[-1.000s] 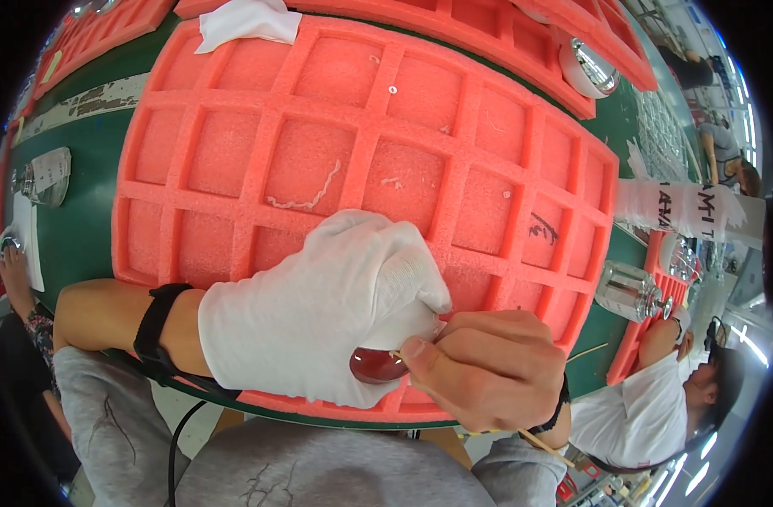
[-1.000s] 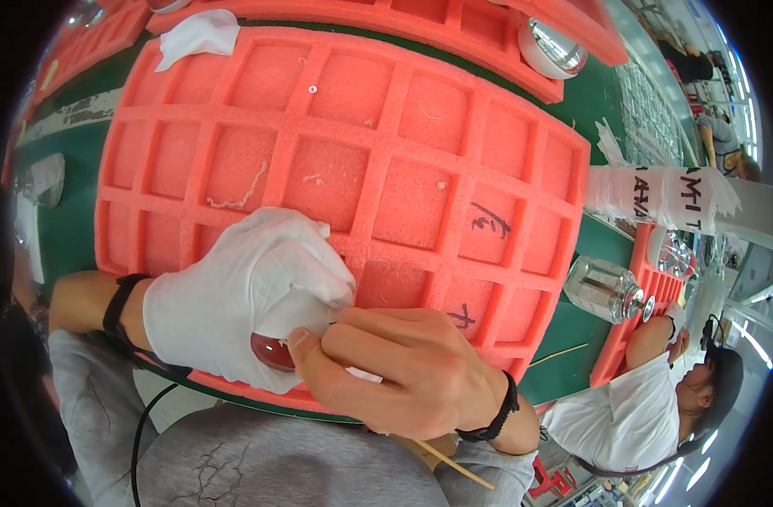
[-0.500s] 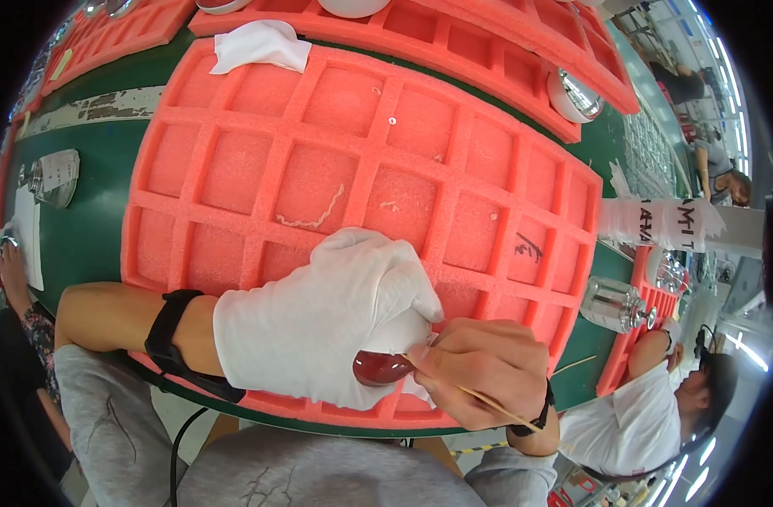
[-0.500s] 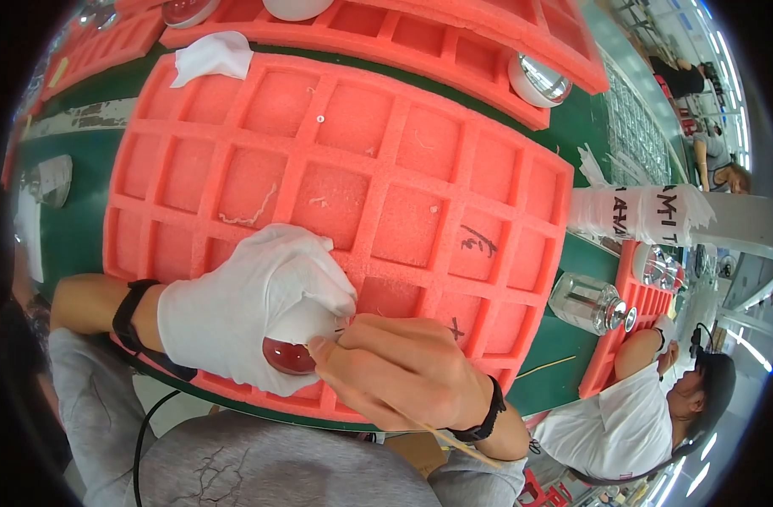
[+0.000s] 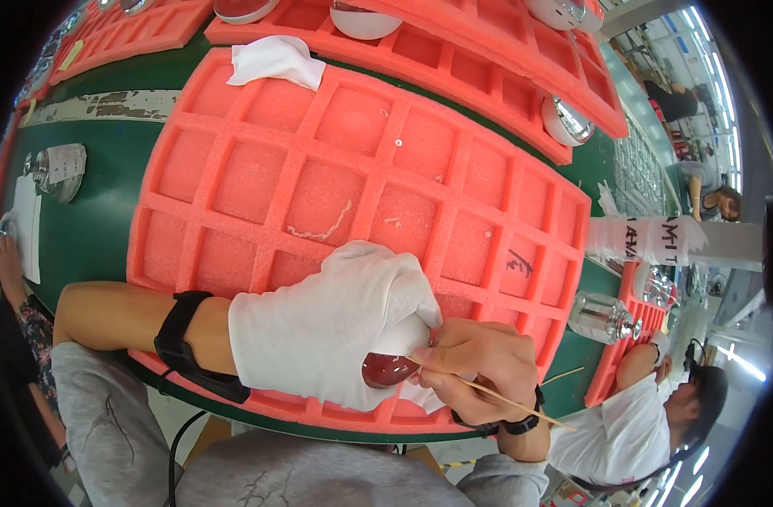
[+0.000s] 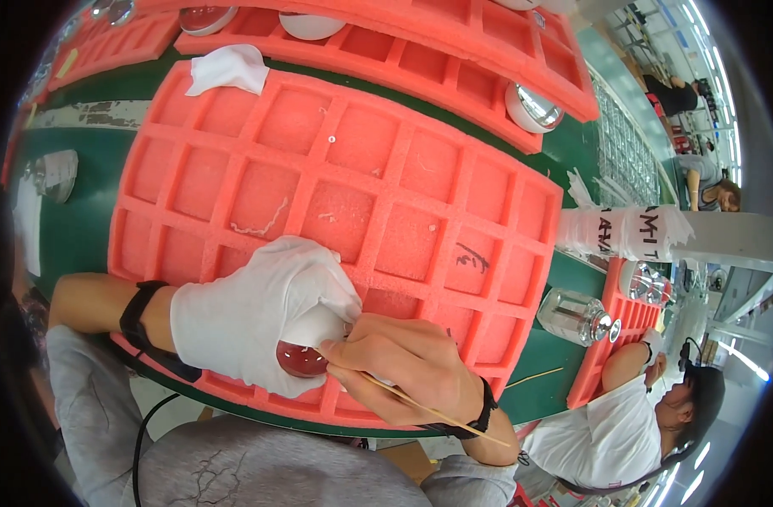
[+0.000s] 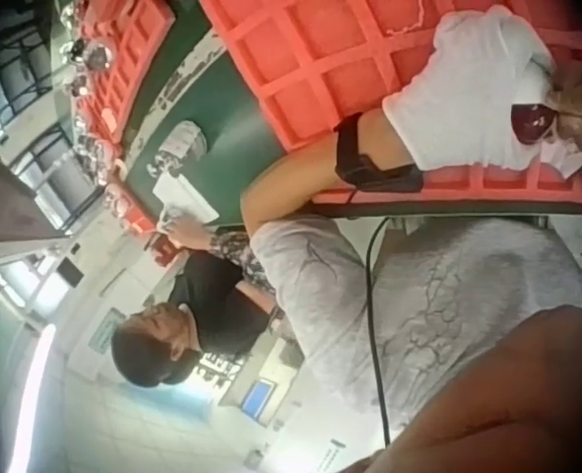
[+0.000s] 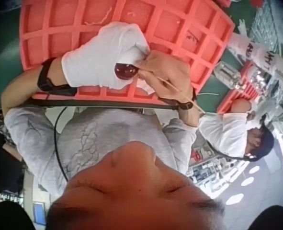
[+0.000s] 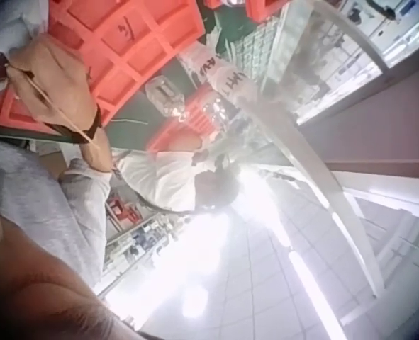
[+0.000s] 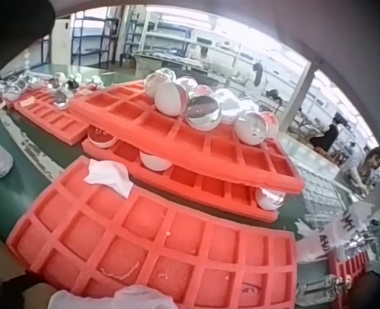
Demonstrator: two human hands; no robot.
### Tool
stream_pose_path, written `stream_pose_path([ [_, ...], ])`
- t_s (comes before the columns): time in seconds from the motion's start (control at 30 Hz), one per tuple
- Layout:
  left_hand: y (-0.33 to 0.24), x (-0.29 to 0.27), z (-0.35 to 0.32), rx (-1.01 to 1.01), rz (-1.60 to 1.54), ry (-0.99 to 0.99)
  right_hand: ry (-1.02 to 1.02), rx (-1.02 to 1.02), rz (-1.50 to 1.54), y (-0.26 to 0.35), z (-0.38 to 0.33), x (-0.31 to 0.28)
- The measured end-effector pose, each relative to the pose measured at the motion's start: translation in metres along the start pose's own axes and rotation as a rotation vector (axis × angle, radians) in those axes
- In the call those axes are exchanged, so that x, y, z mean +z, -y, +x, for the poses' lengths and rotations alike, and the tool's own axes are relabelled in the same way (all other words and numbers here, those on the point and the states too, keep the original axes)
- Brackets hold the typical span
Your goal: The person picks up a sphere from a tray, uses a toothpick to apply a substance to its seam, and then wipes it with a cloth before returning it to the tray.
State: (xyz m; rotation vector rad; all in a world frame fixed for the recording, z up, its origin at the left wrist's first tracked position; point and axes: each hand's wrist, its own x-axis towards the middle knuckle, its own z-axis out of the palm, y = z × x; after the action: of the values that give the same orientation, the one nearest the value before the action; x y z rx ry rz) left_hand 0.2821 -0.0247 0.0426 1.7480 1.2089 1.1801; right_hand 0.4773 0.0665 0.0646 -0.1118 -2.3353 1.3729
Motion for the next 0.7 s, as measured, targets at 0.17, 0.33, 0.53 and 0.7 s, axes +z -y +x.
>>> stream_pose_path([
  [0.17,0.001,-0.001,-0.004,-0.039,0.007,0.036,-0.012,0.010,-0.002,0.000,0.000,0.001],
  [0.33,0.000,-0.003,0.000,-0.073,0.004,0.090,0.034,-0.037,-0.098,0.003,0.006,-0.002],
  [0.53,0.003,0.000,-0.002,-0.026,0.029,0.050,0.111,-0.084,-0.203,0.008,0.017,-0.003],
  [0.7,-0.002,-0.005,-0.004,-0.022,0.121,0.249,0.031,-0.014,-0.027,0.000,0.003,-0.001],
])
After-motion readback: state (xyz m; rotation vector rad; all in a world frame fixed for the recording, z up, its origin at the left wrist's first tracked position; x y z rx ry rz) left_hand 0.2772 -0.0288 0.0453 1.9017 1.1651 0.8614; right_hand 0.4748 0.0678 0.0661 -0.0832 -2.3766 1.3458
